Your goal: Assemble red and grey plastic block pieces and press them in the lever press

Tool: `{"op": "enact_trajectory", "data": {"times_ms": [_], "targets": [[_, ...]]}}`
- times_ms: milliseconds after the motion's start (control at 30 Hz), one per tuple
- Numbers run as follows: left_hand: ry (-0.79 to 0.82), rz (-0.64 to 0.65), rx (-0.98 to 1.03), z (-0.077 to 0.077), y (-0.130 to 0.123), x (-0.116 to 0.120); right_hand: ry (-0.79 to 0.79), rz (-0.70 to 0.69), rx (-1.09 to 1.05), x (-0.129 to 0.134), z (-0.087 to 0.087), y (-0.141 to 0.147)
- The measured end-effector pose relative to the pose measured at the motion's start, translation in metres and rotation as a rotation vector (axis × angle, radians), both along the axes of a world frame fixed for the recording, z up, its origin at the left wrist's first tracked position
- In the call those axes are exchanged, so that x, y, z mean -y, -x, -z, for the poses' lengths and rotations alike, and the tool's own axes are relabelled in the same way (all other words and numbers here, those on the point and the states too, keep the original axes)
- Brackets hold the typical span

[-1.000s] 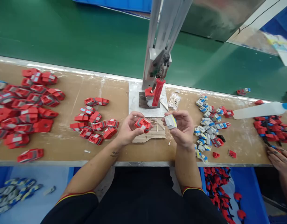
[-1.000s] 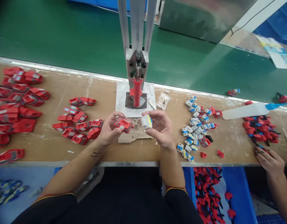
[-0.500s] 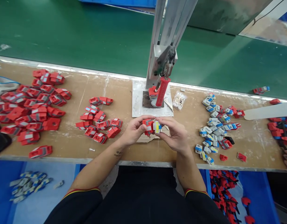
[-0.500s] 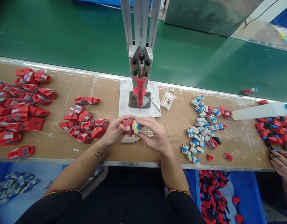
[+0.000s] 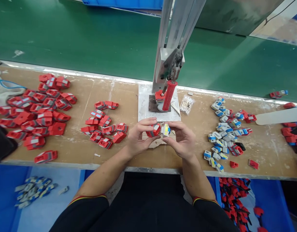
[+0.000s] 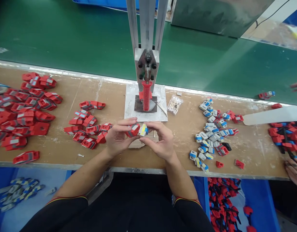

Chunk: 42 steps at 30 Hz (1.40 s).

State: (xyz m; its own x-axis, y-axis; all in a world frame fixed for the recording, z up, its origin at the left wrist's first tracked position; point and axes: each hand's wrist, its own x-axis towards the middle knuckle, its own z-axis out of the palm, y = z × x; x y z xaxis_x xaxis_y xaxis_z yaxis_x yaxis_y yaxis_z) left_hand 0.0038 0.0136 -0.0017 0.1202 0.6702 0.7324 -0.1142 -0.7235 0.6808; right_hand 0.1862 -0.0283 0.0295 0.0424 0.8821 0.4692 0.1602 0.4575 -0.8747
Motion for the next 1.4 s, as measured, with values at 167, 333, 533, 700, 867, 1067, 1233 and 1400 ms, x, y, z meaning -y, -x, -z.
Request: {"op": "enact_trajectory", "data": {"times_ms": [167,333,533,700,867,1067,1233,1400], "targets": [[-0.200,-0.143,-0.137,0.001,0.000,-0.003,0.008,-0.007,0.094,0.000,-0.001,0.003],[-0.449,-0.253,-0.313,-0.001,0.010,0.001,-0.023,-0.062,0.122,-0.001,-0.005,-0.004],[-0.431,-0.216,-0.287,-0.002,0.010,0.005,-0.080,-0.014,0.160,0.001,-0.006,-0.002],[-0.076,-0.170,-0.007,-0.009,-0.007,0.011,-0.220,0.061,0.080,0.004,-0.002,0.011],[0.043,-0.010,0.109,-0.011,-0.009,0.014,-0.296,0.198,0.068,0.005,0.002,0.019],[0.128,0.009,0.167,-0.004,-0.006,0.013,-0.467,0.242,0.292,0.003,0.000,0.017],[0.119,-0.070,0.172,-0.008,-0.003,0.010,-0.286,0.072,0.186,0.006,-0.005,0.011],[-0.013,0.095,-0.018,-0.017,-0.006,0.018,-0.074,0.210,-0.052,0.006,-0.008,0.018]]}}
